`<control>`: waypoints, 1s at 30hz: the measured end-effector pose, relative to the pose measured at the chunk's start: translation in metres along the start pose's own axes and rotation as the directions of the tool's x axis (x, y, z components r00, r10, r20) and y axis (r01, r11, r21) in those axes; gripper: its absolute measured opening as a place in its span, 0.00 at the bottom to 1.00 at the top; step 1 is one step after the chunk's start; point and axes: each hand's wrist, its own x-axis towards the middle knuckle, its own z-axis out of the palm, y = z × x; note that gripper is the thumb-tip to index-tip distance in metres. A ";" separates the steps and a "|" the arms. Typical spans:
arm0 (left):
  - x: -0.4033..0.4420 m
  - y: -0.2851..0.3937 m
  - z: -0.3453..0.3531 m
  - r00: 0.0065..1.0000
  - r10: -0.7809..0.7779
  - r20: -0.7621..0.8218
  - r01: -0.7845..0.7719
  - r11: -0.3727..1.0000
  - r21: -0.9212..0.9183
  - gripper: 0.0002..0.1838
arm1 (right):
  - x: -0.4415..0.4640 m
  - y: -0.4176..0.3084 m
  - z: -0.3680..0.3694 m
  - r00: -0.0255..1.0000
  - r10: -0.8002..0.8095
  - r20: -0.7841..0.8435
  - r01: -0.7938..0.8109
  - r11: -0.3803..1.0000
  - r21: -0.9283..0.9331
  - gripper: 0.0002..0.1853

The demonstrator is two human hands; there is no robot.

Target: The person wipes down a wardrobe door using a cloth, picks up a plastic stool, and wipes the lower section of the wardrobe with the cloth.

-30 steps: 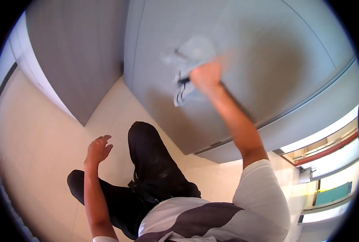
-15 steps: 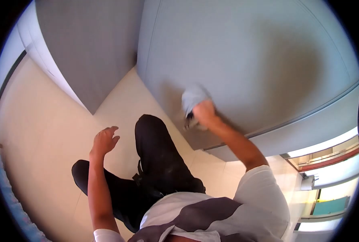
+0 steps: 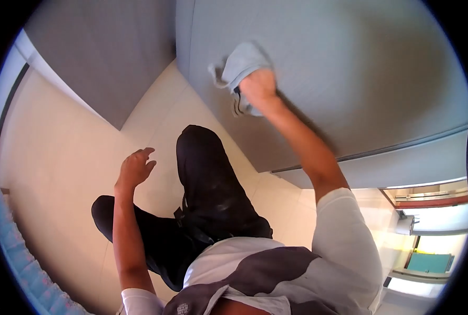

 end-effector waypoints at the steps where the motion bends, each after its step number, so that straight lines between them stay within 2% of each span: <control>1: -0.001 0.001 -0.002 1.000 -0.009 -0.004 0.009 1.000 -0.002 0.19 | -0.020 -0.002 0.033 0.998 0.034 0.047 -0.035 0.999 0.017 0.15; 2: -0.001 0.002 -0.004 1.000 -0.021 -0.009 0.021 1.000 -0.004 0.19 | -0.036 -0.008 0.053 0.973 0.007 0.232 0.009 0.998 -0.068 0.16; 4: -0.004 0.006 -0.007 0.998 -0.056 -0.018 0.056 0.998 -0.014 0.19 | -0.100 -0.015 0.114 0.827 0.007 0.562 0.104 0.981 -0.165 0.15; 5: -0.005 0.006 -0.009 0.997 -0.078 -0.026 0.078 0.997 -0.020 0.19 | -0.134 -0.016 0.147 0.715 0.026 0.698 0.141 0.973 -0.181 0.14; 7: -0.007 0.006 -0.013 0.994 -0.105 -0.006 0.105 0.994 -0.001 0.19 | -0.157 -0.036 0.133 0.381 -0.039 0.924 0.266 0.961 -0.070 0.10; 9: -0.007 0.014 -0.016 0.992 -0.121 0.023 0.121 0.993 0.016 0.20 | -0.231 -0.042 0.163 0.520 0.054 0.853 0.010 0.998 -0.069 0.08; 11: -0.007 0.022 -0.019 0.988 -0.144 0.056 0.140 0.988 0.069 0.20 | -0.277 -0.047 0.158 0.409 -0.005 0.912 0.089 0.995 -0.034 0.09; 13: -0.009 0.018 -0.016 0.989 -0.140 0.051 0.138 0.989 0.056 0.19 | -0.324 -0.055 0.146 0.343 -0.068 0.937 0.152 0.988 0.016 0.10; 15: -0.011 0.015 -0.015 0.990 -0.135 0.045 0.133 0.990 0.049 0.19 | -0.369 -0.059 0.136 0.382 -0.149 0.912 0.206 0.976 0.073 0.11; 16: -0.011 0.014 -0.014 0.994 -0.108 0.019 0.107 0.993 0.054 0.19 | -0.391 -0.058 0.131 0.494 -0.230 0.838 0.265 0.958 0.107 0.12; 18: -0.007 0.012 -0.010 0.997 -0.075 -0.014 0.076 0.996 0.056 0.19 | -0.418 -0.053 0.126 0.726 -0.404 0.556 0.401 0.906 0.134 0.13; 19: -0.006 0.010 -0.009 0.999 -0.043 -0.022 0.044 0.998 0.049 0.19 | -0.434 -0.055 0.136 0.727 -0.403 0.556 0.406 0.905 0.126 0.13; 20: -0.004 0.009 -0.007 0.999 -0.012 -0.030 0.014 0.999 0.045 0.19 | -0.451 -0.058 0.150 0.596 -0.199 0.778 0.267 0.963 0.042 0.14; 21: -0.004 0.009 -0.005 0.999 -0.007 -0.036 0.009 0.999 0.047 0.19 | -0.457 -0.061 0.159 0.396 0.019 0.918 0.144 0.986 -0.082 0.15; 22: -0.003 0.009 -0.003 0.999 0.015 -0.032 -0.014 0.999 0.031 0.19 | -0.422 -0.060 0.150 0.247 0.017 0.969 0.141 0.989 -0.053 0.14; 23: -0.003 0.006 -0.002 0.999 0.037 -0.033 -0.036 0.999 0.016 0.19 | -0.393 -0.061 0.147 0.211 -0.039 0.977 0.181 0.983 0.000 0.13; 25: -0.003 0.004 -0.003 0.999 0.023 -0.024 -0.023 0.999 0.023 0.19 | -0.342 -0.061 0.145 0.205 -0.072 0.976 0.216 0.976 0.027 0.12; 26: -0.002 0.003 -0.001 1.000 0.005 -0.001 -0.005 1.000 0.022 0.18 | -0.318 -0.059 0.147 0.214 -0.082 0.973 0.233 0.972 0.031 0.11; 28: -0.004 -0.003 0.001 0.999 0.010 -0.053 -0.010 1.000 -0.002 0.18 | -0.267 -0.052 0.149 0.244 -0.088 0.966 0.260 0.965 0.022 0.10; 30: -0.007 -0.003 -0.003 0.997 -0.073 -0.016 0.074 0.996 0.051 0.18 | -0.213 -0.043 0.149 0.301 -0.084 0.950 0.284 0.959 -0.005 0.09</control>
